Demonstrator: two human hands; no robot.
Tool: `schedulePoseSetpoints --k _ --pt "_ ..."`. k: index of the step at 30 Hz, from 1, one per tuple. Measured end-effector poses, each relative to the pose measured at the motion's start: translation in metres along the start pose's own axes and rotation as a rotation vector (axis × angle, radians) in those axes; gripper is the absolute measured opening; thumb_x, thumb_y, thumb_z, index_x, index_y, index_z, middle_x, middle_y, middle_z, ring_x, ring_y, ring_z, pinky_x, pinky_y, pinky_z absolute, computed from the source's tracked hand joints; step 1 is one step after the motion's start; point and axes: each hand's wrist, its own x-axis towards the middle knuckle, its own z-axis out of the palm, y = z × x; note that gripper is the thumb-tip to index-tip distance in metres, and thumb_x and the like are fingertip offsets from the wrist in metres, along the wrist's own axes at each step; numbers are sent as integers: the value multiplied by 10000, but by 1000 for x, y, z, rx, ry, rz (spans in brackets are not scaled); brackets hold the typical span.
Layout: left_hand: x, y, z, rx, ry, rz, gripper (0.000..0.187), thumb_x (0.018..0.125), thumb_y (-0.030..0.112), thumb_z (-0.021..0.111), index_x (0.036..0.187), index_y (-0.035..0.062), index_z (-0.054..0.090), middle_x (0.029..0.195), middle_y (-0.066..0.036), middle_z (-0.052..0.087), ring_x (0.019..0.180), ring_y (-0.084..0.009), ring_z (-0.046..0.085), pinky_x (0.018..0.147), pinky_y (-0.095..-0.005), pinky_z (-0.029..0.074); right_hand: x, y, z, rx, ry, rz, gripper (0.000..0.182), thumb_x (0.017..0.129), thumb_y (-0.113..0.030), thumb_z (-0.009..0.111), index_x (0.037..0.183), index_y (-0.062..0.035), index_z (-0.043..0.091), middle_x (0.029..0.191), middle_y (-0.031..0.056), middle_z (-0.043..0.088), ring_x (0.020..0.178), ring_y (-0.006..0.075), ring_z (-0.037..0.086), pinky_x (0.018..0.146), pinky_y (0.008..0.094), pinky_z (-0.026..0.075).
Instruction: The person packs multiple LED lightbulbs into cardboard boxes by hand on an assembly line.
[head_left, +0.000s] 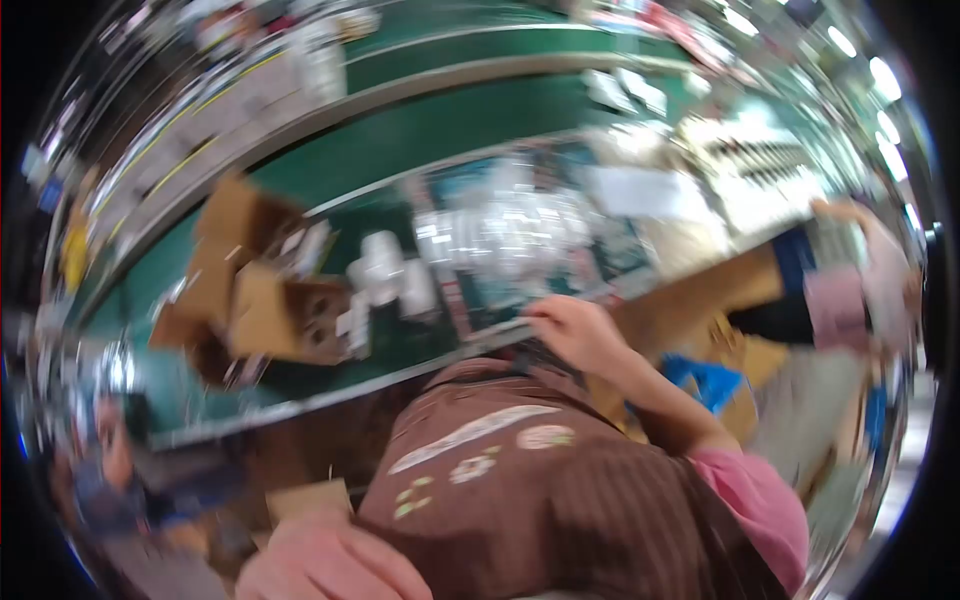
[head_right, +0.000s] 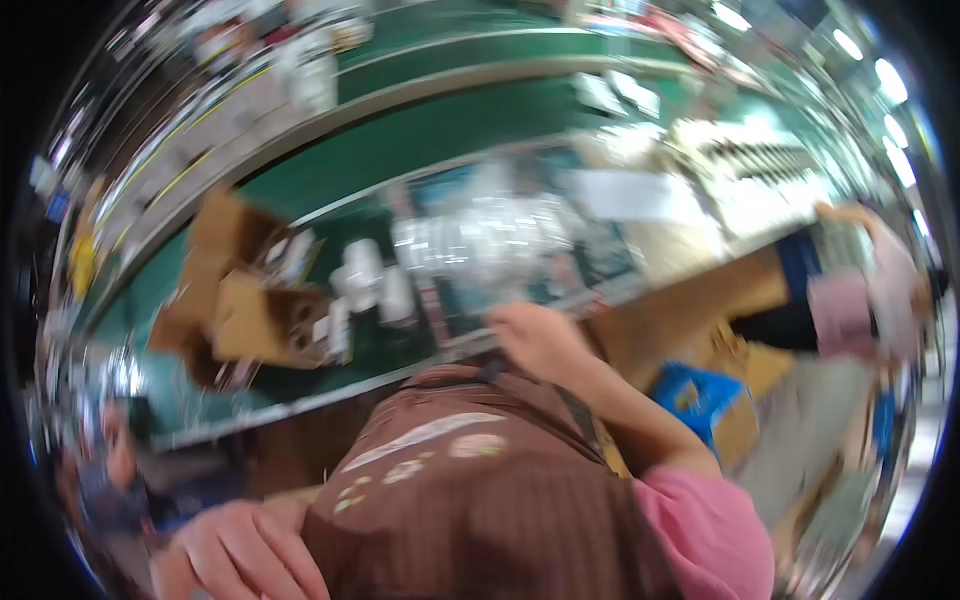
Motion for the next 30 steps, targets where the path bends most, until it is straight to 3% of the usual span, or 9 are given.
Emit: schedulePoseSetpoints --k 6,9,10,13,14,15,20,27,30 --pt "62 -71 18 -95 -398 -282 71 872 151 628 901 89 648 870 -98 610 638 -237 567 637 -384 502 -19 23 6 58 -167 -6 212 904 -216 508 996 -78 640 973 135 662 916 342 632 777 433 509" --pt "76 -91 15 -121 -458 -371 107 872 155 628 881 53 661 873 -93 601 663 -245 564 626 -384 496 -44 35 11 64 -178 61 205 885 -193 493 980 -88 641 957 141 662 906 345 636 773 446 506" --pt "85 -106 -3 -213 -628 -314 180 886 160 623 982 11 658 875 -92 597 730 -239 575 615 -389 492 -57 37 12 99 -123 100 208 868 -184 494 969 -91 650 933 157 663 890 355 639 765 456 503" --pt "65 -117 -38 -263 -527 -441 274 922 182 594 1128 4 613 855 -83 582 769 -222 565 652 -396 493 -100 46 14 117 -14 359 219 838 -174 505 966 -99 666 928 175 670 890 365 646 760 470 502" --pt "50 -128 -59 -293 -502 -403 393 950 242 567 1272 18 540 992 -111 631 870 -265 608 760 -408 507 -116 48 12 114 30 458 220 835 -177 508 966 -99 666 931 176 672 894 367 646 761 469 503" --pt "54 -145 -73 -201 -519 -355 350 895 212 639 1194 61 537 714 -60 588 602 -204 599 680 -359 512 -133 47 13 120 56 551 221 831 -180 512 967 -99 666 935 176 673 897 368 646 761 469 504" --pt "43 -184 -69 80 -43 -625 373 858 264 656 1106 -8 594 797 -105 559 718 -205 535 753 -387 473 -208 59 43 68 169 909 231 840 -232 523 972 -107 666 930 174 677 905 382 642 770 485 506" --pt "60 -257 -57 498 -173 -927 286 837 58 609 1109 -31 602 891 -94 581 828 -184 557 832 -358 462 -316 53 130 114 276 1237 251 871 -286 525 978 -105 663 995 167 673 974 369 618 822 472 497" --pt "85 -299 -42 782 -588 -853 315 815 48 632 1128 12 621 894 -100 620 843 -224 605 806 -338 476 -341 50 129 217 255 1415 254 870 -263 499 945 -65 639 955 211 658 911 398 625 792 488 498"
